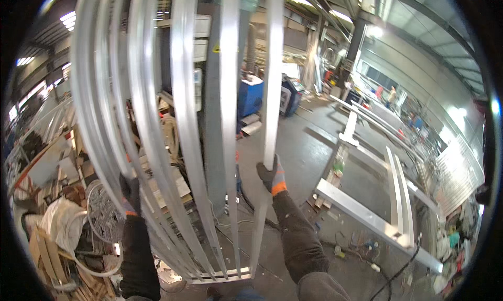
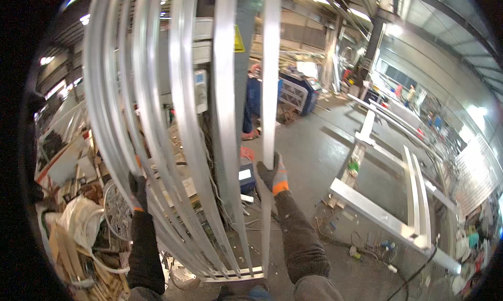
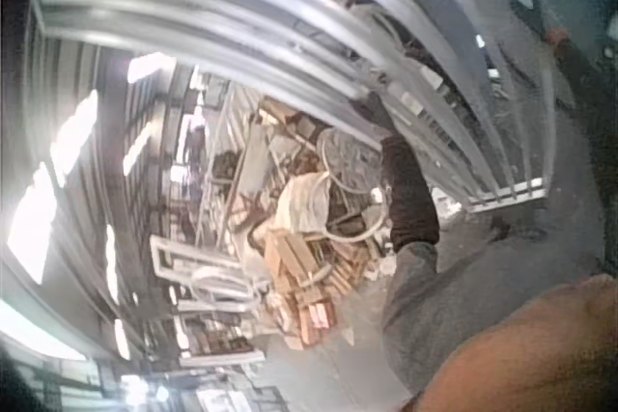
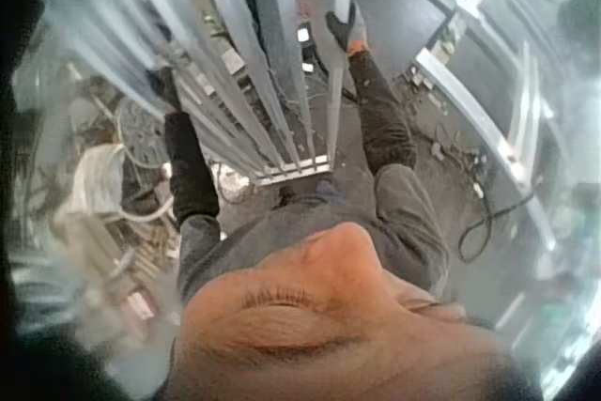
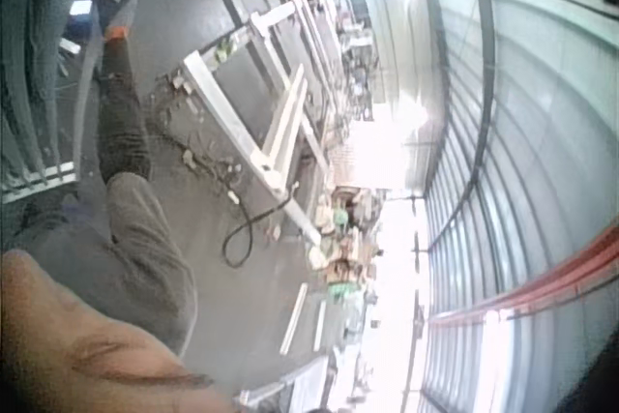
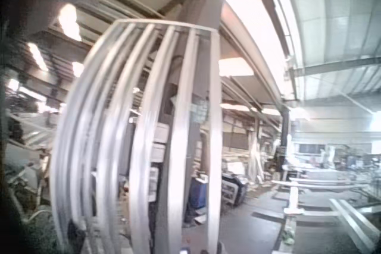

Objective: The person walks through a workshop and then sits on the floor to sort through a pile of metal parts. They pick up individual pieces, inspect them, and place them back down or aside.

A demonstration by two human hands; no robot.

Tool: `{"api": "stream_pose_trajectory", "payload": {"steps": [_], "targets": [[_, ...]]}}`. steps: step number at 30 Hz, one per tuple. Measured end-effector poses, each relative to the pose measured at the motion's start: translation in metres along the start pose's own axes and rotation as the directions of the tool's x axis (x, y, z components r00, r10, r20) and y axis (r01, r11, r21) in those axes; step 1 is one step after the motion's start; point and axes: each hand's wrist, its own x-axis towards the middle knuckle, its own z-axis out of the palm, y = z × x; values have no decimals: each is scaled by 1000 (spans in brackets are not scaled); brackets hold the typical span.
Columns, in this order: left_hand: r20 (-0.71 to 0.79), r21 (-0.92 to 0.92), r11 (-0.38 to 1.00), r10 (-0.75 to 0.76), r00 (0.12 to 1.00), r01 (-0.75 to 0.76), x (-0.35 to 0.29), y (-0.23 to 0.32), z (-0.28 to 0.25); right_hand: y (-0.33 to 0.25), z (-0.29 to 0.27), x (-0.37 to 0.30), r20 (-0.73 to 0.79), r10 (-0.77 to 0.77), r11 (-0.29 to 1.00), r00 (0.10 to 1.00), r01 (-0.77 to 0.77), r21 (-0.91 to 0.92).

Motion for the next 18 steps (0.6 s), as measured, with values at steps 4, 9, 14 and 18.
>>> {"api": "stream_pose_trajectory", "payload": {"steps": [4,9,14,18], "targets": [[208,-170,974,-113,971,150,47,-28,-13,-32,-13,-9,65,58,990,996,-66,128],[320,-59,910,-372,871,411,44,-14,1,-37,-28,-22,30,142,972,989,-146,182],[252,-168,877,-403,880,450,18,9,14,-43,-55,-37,34,126,908,991,-129,399],[400,-151,898,-326,856,413,6,19,-34,-65,-77,-64,-88,-149,979,985,159,130]]}}
